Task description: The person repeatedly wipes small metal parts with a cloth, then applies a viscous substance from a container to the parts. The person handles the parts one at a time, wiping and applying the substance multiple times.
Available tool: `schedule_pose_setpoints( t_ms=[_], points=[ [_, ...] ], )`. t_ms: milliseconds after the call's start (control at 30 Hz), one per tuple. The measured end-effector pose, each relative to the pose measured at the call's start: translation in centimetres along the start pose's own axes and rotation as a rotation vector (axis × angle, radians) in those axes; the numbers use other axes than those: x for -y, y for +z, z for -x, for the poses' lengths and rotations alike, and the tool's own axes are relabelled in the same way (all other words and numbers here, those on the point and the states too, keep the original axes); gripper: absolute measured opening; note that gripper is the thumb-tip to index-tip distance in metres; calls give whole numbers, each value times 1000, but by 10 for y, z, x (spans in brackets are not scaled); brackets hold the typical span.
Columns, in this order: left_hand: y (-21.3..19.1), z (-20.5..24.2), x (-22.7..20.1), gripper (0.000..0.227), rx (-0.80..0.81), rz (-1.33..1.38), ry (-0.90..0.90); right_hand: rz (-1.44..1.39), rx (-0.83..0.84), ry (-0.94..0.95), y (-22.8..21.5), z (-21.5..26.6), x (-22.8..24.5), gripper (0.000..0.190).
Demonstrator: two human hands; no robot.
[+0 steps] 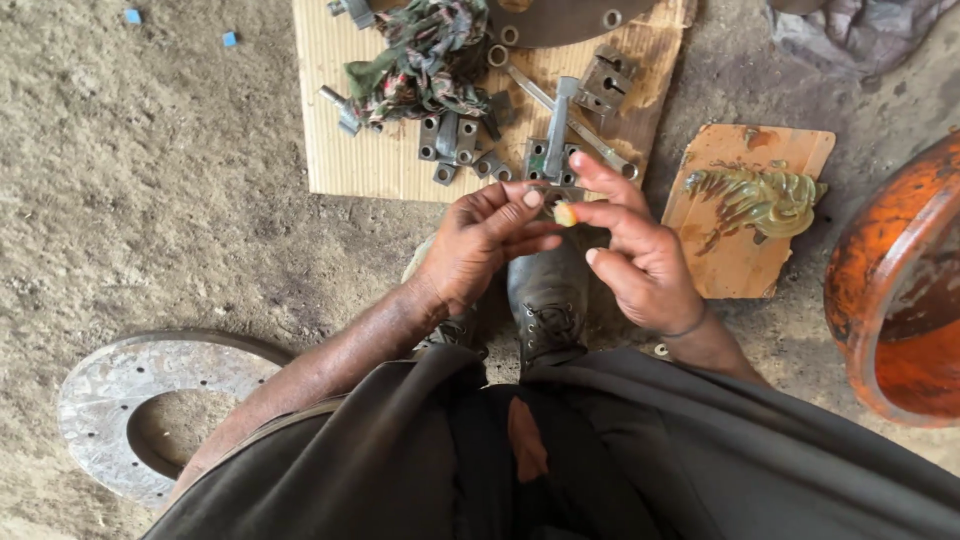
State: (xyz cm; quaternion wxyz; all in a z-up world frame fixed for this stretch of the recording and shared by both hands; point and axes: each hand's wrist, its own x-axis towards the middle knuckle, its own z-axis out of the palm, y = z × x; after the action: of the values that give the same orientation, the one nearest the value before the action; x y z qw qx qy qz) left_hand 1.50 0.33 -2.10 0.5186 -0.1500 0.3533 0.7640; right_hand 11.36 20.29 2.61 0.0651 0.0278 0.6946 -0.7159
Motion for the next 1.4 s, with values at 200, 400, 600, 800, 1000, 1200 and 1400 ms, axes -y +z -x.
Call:
schedule_pose_setpoints(
  t_ms=[200, 400, 600, 800, 1000, 1200, 1400],
  points=[
    [-2, 6, -1, 41, 38, 15, 7, -106, -53, 101, 15, -5, -5, 65],
    [1, 5, -3, 40, 8, -20, -37, 702, -84, -105, 11, -6, -3, 55],
    [0, 3, 2, 38, 7, -33, -53, 1168, -41, -442, 1, -10, -6, 39],
    [3, 4, 3, 37, -52, -61, -82, 1164, -155, -440, 1, -11, -3, 26],
    [1, 4, -4, 38, -38, -89, -72, 1276, -101, -474, 0, -8, -4, 24],
    [3, 6, -5, 40, -70, -183, -101, 1424, -171, -516, -6, -4, -7, 18],
    [0, 7, -7, 44, -87, -268, -95, 1600, -14, -669, -15, -9, 6, 19]
  ],
)
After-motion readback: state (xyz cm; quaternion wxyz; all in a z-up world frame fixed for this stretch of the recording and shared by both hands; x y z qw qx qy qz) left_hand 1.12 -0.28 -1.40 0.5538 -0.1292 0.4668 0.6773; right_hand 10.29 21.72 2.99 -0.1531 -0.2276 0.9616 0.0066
